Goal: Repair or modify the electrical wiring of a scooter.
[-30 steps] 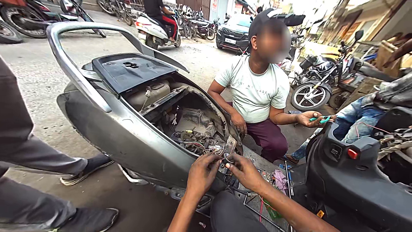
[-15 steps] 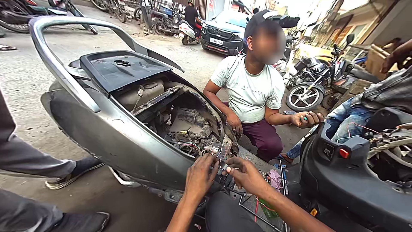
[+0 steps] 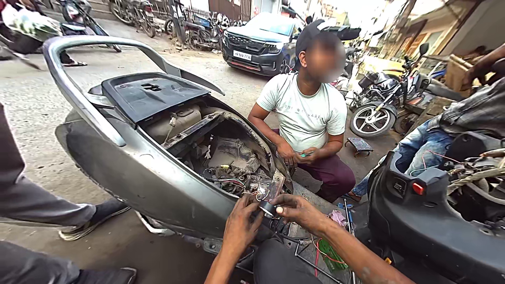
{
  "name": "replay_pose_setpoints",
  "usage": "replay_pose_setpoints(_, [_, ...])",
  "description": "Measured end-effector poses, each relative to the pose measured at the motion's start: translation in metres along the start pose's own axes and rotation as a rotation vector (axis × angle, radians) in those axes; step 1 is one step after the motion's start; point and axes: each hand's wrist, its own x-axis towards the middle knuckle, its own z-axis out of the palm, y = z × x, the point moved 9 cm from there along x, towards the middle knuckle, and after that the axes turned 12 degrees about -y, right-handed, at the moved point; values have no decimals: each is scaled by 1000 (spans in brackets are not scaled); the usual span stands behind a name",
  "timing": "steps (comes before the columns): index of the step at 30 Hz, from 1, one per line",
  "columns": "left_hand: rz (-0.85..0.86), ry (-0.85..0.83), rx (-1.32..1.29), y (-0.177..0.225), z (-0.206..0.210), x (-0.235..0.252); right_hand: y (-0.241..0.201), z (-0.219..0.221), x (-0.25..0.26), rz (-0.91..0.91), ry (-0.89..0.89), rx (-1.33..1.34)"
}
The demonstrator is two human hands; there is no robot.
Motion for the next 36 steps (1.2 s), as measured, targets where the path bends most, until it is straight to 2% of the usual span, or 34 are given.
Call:
replay_pose_setpoints(4, [-46, -66, -23, -4, 7, -2, 8, 10, 1, -60, -17, -2])
replay_pose_setpoints(7, [-84, -114, -52, -7, 10, -2, 9, 14, 4, -100, -22, -121])
replay_pose_setpoints(14, [-151, -39, -176, -9, 12, -4, 8, 9, 2, -194, 159, -353])
replay_pose_setpoints(18, [-140, 6, -384, -9, 16, -8, 7, -1, 8, -207, 246, -175])
replay_pose_setpoints(21, [-102, 43, -440, -2, 16, -13, 3, -3, 9, -194, 289, -29])
replay_pose_setpoints(23, [-49, 114, -368, 3, 10, -16, 4, -2, 10, -208, 307, 82])
replay_pose_setpoints(26, [38, 248, -88, 16, -1, -22, 9, -1, 11, -238, 335, 207])
replay_pose_setpoints(29, [96, 306, 127, 28, -3, -23, 13, 2, 11, -254, 397, 266])
replay_pose_setpoints(36, [187, 413, 337, 46, -5, -30, 3, -5, 17, -155, 554, 147])
